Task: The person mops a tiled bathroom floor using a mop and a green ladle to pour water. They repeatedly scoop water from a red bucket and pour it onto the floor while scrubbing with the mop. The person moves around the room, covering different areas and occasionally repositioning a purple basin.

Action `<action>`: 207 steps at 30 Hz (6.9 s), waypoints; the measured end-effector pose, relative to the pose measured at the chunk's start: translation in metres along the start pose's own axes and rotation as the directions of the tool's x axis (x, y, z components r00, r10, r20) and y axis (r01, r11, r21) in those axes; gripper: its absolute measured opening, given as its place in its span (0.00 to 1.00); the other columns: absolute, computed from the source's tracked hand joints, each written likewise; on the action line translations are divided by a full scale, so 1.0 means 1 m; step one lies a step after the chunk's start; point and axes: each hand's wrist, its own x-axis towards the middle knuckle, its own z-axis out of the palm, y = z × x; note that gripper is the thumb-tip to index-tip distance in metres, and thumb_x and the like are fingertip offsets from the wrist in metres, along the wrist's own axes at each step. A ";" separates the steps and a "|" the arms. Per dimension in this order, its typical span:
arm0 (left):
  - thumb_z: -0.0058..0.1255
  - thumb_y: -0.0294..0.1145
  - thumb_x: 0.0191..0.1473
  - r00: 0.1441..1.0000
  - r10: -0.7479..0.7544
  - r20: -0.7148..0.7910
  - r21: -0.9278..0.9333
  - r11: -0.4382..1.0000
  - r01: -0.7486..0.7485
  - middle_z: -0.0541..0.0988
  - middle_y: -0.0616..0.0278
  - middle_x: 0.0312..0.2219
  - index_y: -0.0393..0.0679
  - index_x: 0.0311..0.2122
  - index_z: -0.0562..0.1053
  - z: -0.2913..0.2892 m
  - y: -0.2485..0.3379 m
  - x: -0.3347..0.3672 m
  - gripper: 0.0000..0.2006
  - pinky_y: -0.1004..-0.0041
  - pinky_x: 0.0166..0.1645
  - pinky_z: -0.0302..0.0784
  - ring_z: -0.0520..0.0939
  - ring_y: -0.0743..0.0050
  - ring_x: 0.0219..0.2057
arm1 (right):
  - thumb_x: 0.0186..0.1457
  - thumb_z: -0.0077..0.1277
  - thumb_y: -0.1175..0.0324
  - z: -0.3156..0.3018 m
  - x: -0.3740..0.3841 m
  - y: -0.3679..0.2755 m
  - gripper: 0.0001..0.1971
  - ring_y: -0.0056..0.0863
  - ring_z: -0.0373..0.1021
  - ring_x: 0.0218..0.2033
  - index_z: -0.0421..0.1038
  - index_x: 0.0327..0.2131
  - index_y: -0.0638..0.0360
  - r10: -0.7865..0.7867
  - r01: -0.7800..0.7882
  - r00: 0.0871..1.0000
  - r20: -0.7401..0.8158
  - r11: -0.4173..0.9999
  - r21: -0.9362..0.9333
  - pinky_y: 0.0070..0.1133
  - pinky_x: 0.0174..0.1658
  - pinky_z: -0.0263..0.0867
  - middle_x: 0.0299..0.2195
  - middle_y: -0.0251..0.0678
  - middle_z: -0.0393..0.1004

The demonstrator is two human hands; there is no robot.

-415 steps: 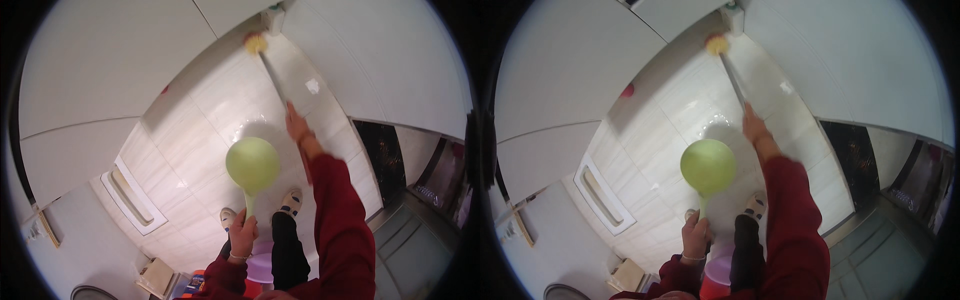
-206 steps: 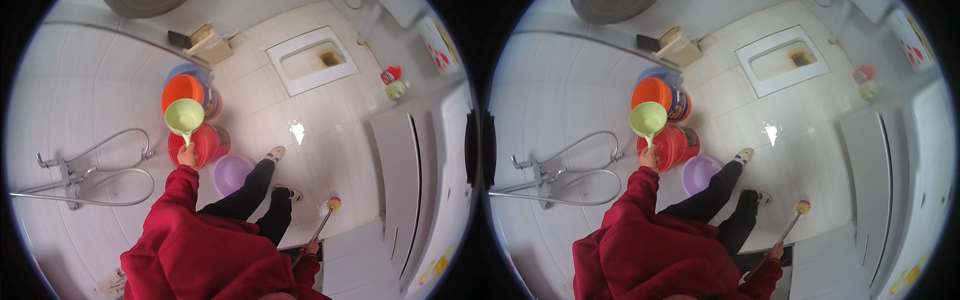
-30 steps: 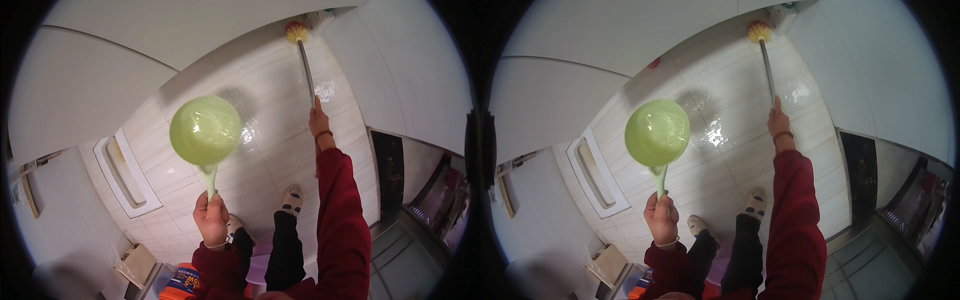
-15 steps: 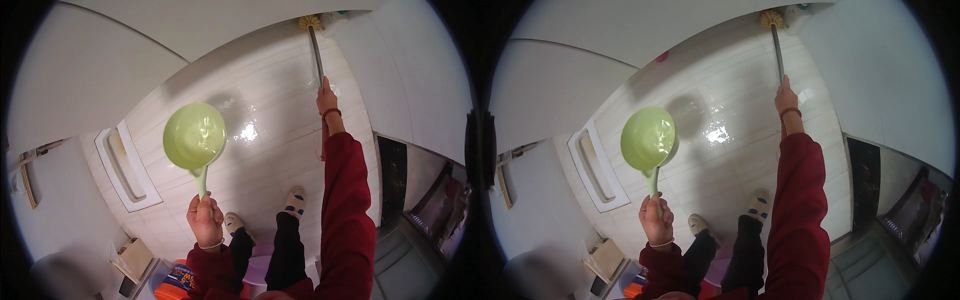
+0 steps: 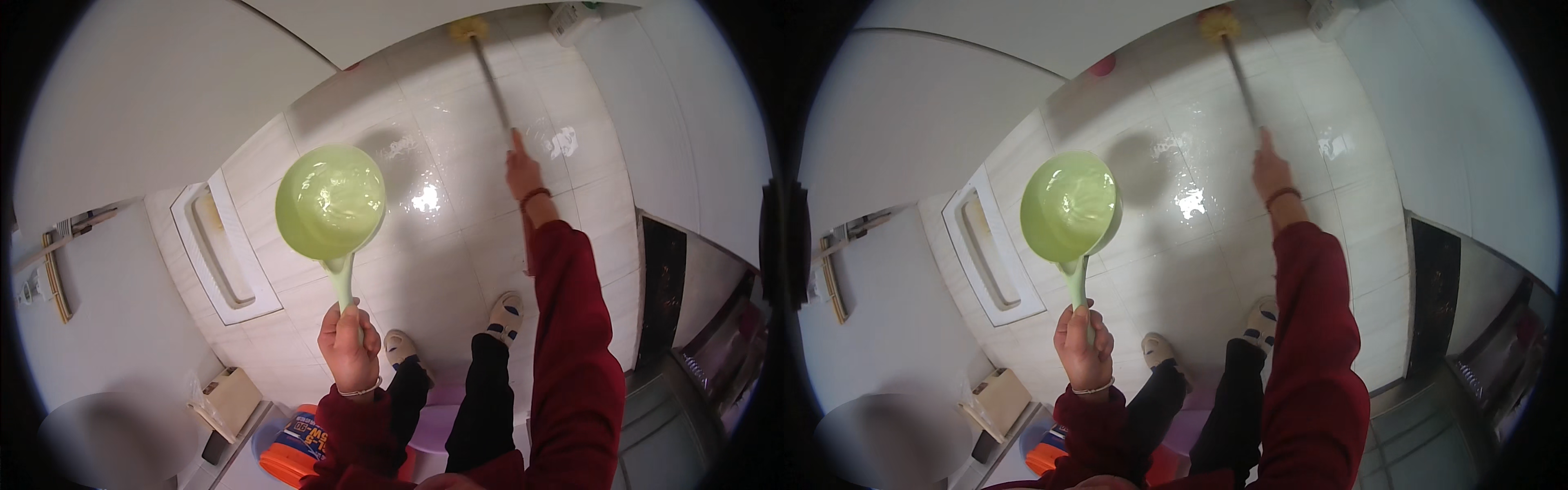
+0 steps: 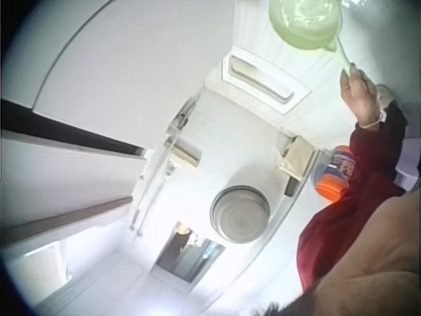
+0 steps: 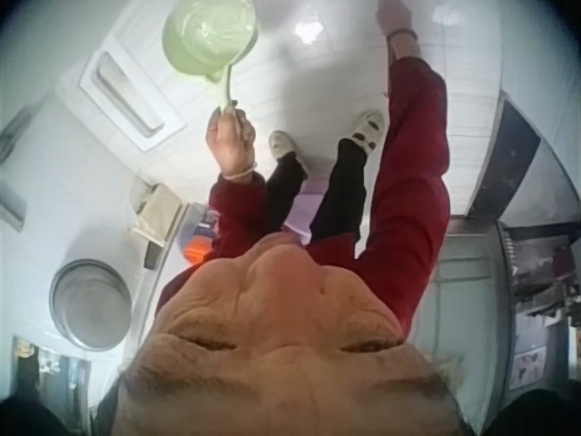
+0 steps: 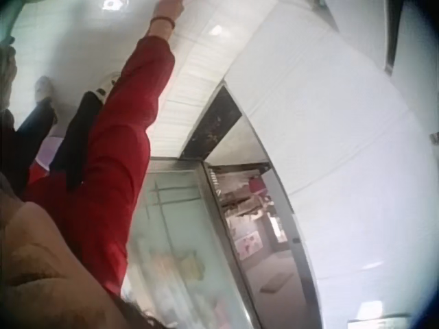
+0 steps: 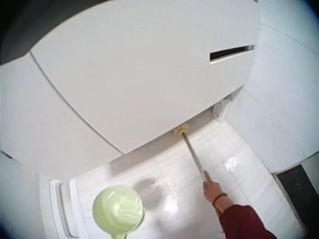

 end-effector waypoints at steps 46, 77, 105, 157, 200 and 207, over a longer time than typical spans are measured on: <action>0.44 0.31 0.51 0.990 0.014 -0.141 -0.049 0.999 -0.021 0.66 0.68 0.15 0.36 0.33 0.67 -0.037 0.004 -0.003 0.08 0.85 0.10 0.47 0.57 0.88 0.08 | 0.54 0.33 0.68 0.135 -0.163 0.034 0.28 0.51 0.67 0.22 0.38 0.58 0.52 -0.328 0.455 0.810 0.486 0.875 -0.167 0.41 0.30 0.63 0.20 0.53 0.70; 0.43 0.30 0.52 0.998 -0.004 -0.067 -0.068 0.998 -0.001 0.66 0.67 0.15 0.36 0.32 0.67 -0.021 -0.006 -0.017 0.07 0.85 0.10 0.47 0.56 0.88 0.08 | 0.52 0.33 0.71 0.116 -0.160 0.037 0.29 0.50 0.68 0.21 0.38 0.58 0.53 -0.283 0.450 0.807 0.519 0.864 -0.228 0.40 0.27 0.63 0.20 0.54 0.70; 0.43 0.30 0.52 0.966 0.078 -0.248 0.085 0.995 -0.058 0.59 0.75 0.13 0.40 0.26 0.65 -0.050 0.020 0.001 0.06 0.86 0.11 0.45 0.54 0.93 0.09 | 0.54 0.32 0.69 0.124 -0.117 -0.040 0.29 0.50 0.69 0.24 0.36 0.59 0.52 -0.164 0.311 0.883 0.440 0.906 -0.287 0.42 0.30 0.63 0.22 0.55 0.70; 0.45 0.31 0.49 0.817 -0.419 0.396 0.687 0.726 0.039 0.66 0.71 0.14 0.33 0.36 0.69 0.039 -0.041 -0.134 0.12 0.84 0.14 0.55 0.62 0.88 0.11 | 0.56 0.34 0.65 -0.133 -0.368 0.191 0.26 0.54 0.67 0.31 0.41 0.58 0.43 0.570 -0.575 0.806 -0.160 0.818 0.016 0.39 0.37 0.63 0.27 0.57 0.70; 0.44 0.39 0.45 0.694 -0.322 0.644 0.759 0.152 -0.633 0.72 0.45 0.17 0.32 0.26 0.71 0.220 -0.164 -0.171 0.16 0.64 0.27 0.67 0.73 0.52 0.20 | 0.55 0.34 0.69 -0.062 -0.438 0.260 0.29 0.53 0.68 0.25 0.37 0.59 0.42 0.705 -0.573 0.682 -0.196 0.682 0.455 0.39 0.31 0.64 0.22 0.54 0.70; 0.46 0.32 0.48 0.686 -0.535 0.493 0.869 0.345 -0.355 0.62 0.71 0.13 0.38 0.26 0.67 0.234 -0.161 -0.201 0.08 0.83 0.11 0.51 0.59 0.89 0.09 | 0.56 0.33 0.62 -0.108 -0.394 0.258 0.26 0.55 0.67 0.31 0.40 0.57 0.45 0.688 -0.604 0.720 -0.085 0.683 0.411 0.42 0.35 0.63 0.27 0.56 0.71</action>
